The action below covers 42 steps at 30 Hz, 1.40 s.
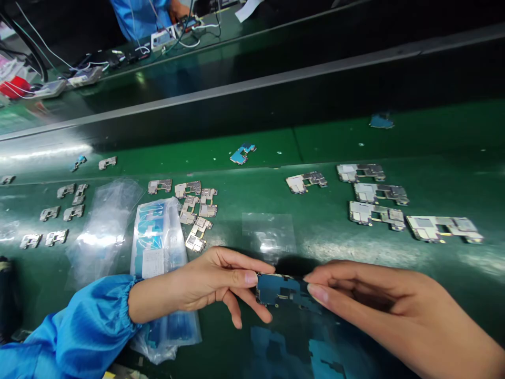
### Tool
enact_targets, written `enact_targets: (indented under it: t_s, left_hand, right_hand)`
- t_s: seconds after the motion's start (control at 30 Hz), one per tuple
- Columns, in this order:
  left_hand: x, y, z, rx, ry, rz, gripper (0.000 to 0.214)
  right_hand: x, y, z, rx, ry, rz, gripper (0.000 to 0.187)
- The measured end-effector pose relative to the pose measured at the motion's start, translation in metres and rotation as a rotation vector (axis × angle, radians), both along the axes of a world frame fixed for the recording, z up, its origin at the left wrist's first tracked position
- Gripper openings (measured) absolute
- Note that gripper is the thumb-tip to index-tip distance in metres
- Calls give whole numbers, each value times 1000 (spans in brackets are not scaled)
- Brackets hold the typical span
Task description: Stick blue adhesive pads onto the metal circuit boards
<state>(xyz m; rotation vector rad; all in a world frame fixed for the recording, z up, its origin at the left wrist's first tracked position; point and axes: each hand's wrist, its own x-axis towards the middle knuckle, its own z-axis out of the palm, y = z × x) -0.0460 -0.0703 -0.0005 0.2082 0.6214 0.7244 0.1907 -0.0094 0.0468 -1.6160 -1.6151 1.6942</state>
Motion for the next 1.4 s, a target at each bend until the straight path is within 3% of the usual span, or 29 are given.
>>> enact_targets:
  t_s: [0.23,0.5,0.63,0.8,1.17,1.4]
  left_hand:
    - [0,-1,-1,11,7,7,30]
    - [0,1,3,17,12,1,32]
    - [0,2,3,18,22,-2,31]
    - [0,1,2,13,31,-5,31]
    - [1,0,1,39,62,14,28]
    - [4,-2,4,65,206,83,24]
  right_hand:
    - [10,10,-9,22,38,197,22]
    - [5,6,-6,30,8,95,24]
    - [3,6,-5,10,39,164,23]
    - [2,3,-7,36,29,49,24]
    - [4,3,-14,40,46,116,27]
    - [-2,3,-8,39,41,119,24]
